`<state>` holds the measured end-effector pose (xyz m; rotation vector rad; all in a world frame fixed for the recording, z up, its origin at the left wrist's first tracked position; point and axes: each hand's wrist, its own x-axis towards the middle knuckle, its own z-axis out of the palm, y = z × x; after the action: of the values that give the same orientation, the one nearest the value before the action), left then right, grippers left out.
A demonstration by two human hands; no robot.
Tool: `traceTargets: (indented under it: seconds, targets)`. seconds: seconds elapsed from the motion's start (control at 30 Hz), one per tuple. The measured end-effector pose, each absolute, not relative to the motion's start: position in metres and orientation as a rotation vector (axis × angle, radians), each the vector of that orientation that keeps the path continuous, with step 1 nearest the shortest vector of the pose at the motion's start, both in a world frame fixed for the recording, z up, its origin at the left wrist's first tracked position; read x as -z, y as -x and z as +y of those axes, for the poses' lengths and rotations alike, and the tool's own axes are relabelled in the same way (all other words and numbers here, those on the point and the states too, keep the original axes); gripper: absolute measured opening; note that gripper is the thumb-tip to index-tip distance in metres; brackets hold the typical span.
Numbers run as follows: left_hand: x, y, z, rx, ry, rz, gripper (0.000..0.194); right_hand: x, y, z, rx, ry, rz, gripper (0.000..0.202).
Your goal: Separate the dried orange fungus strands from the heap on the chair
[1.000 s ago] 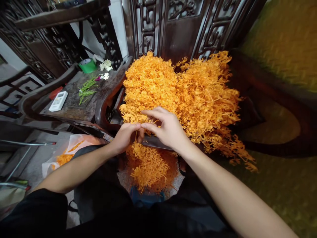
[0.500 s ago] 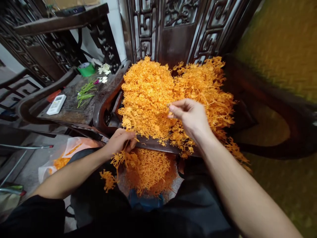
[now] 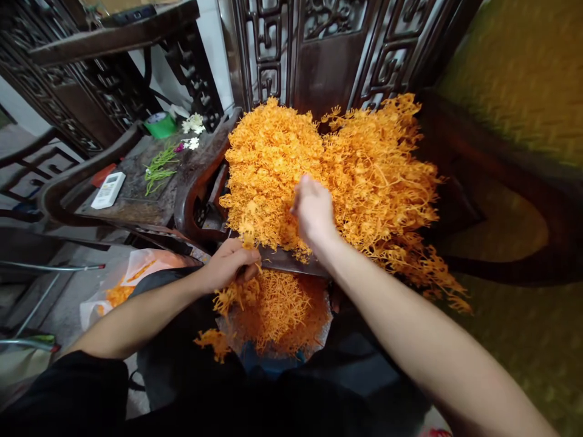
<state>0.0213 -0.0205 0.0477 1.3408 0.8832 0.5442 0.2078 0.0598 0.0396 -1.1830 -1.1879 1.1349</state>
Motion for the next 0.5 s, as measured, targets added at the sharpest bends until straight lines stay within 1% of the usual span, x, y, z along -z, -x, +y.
traceTargets:
  seconds: [0.1,0.2,0.23,0.3,0.37,0.43,0.5]
  targets:
    - [-0.047,-0.015,-0.021,-0.510,-1.315,0.869,0.051,-0.043,-0.222,0.074,-1.213,1.124,-0.945,0.051]
    - [-0.045,-0.009,-0.018,-0.502,-1.288,0.914,0.048,-0.049,-0.218,0.063,-1.425,1.052,-1.031,0.033]
    - [-0.045,-0.008,-0.017,-0.498,-1.286,0.920,0.047,-0.051,-0.214,0.056,-1.495,1.036,-1.058,0.030]
    - [-0.044,-0.007,-0.015,-0.488,-1.283,0.919,0.047,-0.054,-0.202,0.043,-1.631,1.023,-1.095,0.030]
    - [-0.044,-0.008,-0.015,-0.464,-1.288,0.905,0.046,-0.054,-0.191,0.038,-1.708,1.048,-1.165,0.038]
    - [-0.045,-0.008,-0.016,-0.479,-1.285,0.899,0.048,-0.053,-0.186,0.044,-1.646,1.086,-1.199,0.046]
    - [-0.046,-0.007,-0.017,-0.516,-1.285,0.902,0.049,-0.051,-0.190,0.059,-1.492,1.106,-1.133,0.050]
